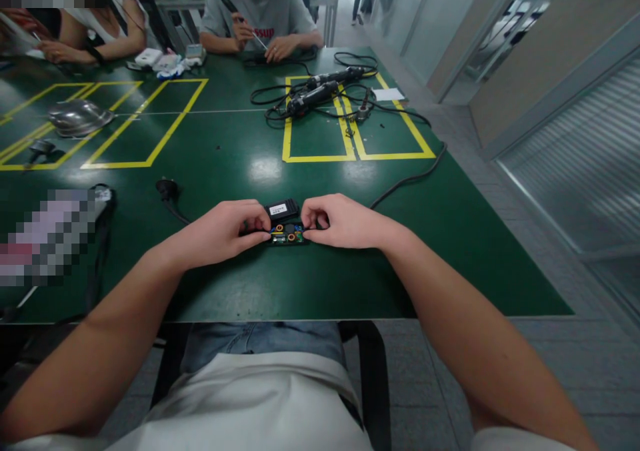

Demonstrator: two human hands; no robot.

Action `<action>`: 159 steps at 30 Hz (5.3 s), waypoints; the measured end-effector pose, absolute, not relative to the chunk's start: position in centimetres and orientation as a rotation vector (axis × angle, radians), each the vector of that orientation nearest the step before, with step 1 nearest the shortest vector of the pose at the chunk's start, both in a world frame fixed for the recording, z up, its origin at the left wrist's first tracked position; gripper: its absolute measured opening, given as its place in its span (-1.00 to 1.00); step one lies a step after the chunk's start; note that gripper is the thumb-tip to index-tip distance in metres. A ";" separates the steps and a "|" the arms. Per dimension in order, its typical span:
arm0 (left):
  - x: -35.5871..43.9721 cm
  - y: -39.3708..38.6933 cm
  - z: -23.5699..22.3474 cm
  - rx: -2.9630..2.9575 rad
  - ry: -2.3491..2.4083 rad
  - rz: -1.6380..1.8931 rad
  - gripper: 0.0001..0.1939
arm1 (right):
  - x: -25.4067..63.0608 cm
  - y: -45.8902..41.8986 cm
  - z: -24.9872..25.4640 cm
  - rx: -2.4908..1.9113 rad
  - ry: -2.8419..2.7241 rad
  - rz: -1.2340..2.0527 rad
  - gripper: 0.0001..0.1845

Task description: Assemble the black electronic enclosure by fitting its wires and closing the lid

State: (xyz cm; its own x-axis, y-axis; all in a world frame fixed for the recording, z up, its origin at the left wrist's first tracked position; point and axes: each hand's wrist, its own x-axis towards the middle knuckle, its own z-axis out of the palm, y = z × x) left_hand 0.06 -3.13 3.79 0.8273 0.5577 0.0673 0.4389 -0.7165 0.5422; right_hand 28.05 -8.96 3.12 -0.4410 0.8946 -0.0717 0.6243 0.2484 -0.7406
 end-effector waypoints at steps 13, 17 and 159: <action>-0.1 -3.2 4.0 2.521 0.698 0.354 -0.86 | 28.5 -9.1 3.5 -1.417 -2.130 1.033 -0.83; 0.1 -3.2 3.5 2.559 0.753 0.447 -0.84 | 28.5 -9.0 3.4 -1.427 -2.143 1.056 -0.83; 0.7 -2.3 2.0 2.604 0.990 0.490 -0.95 | 28.7 -8.9 3.0 -1.356 -2.133 1.088 -0.81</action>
